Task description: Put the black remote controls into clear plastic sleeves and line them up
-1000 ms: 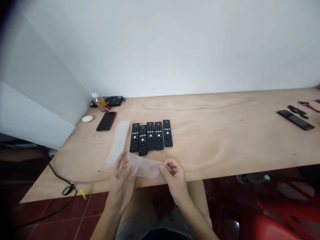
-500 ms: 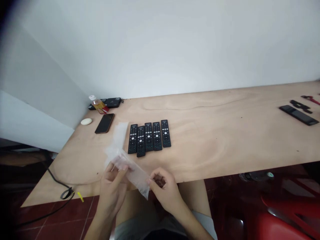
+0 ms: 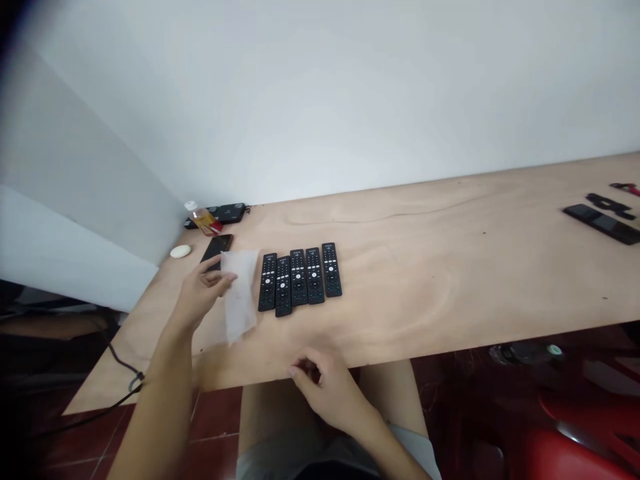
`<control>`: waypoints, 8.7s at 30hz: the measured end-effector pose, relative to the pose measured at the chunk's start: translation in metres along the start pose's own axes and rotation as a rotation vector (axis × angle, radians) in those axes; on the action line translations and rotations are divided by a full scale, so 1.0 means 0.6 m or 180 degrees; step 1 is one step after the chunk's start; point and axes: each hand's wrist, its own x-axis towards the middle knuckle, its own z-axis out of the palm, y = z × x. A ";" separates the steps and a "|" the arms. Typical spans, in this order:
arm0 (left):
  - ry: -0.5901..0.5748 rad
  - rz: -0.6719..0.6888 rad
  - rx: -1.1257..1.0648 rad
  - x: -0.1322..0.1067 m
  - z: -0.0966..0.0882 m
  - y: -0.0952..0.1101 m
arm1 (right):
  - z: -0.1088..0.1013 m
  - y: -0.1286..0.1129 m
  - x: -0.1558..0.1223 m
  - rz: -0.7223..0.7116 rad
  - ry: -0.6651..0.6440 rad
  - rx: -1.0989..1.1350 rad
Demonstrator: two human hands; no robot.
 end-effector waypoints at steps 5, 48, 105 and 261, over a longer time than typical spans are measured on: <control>0.0012 0.0252 0.0599 0.032 -0.005 -0.042 | 0.003 0.005 -0.002 -0.0091 -0.0002 -0.0123; -0.1438 0.0586 0.0511 -0.251 0.139 0.029 | -0.179 0.039 -0.007 -0.0288 -0.0088 -0.0705; 0.0283 0.1602 0.1733 -0.248 0.037 -0.002 | -0.175 0.046 0.016 -0.0594 0.0412 -0.1209; -0.1139 0.2257 0.1512 -0.246 0.153 0.021 | -0.190 0.034 0.001 -0.1022 -0.0175 -0.1539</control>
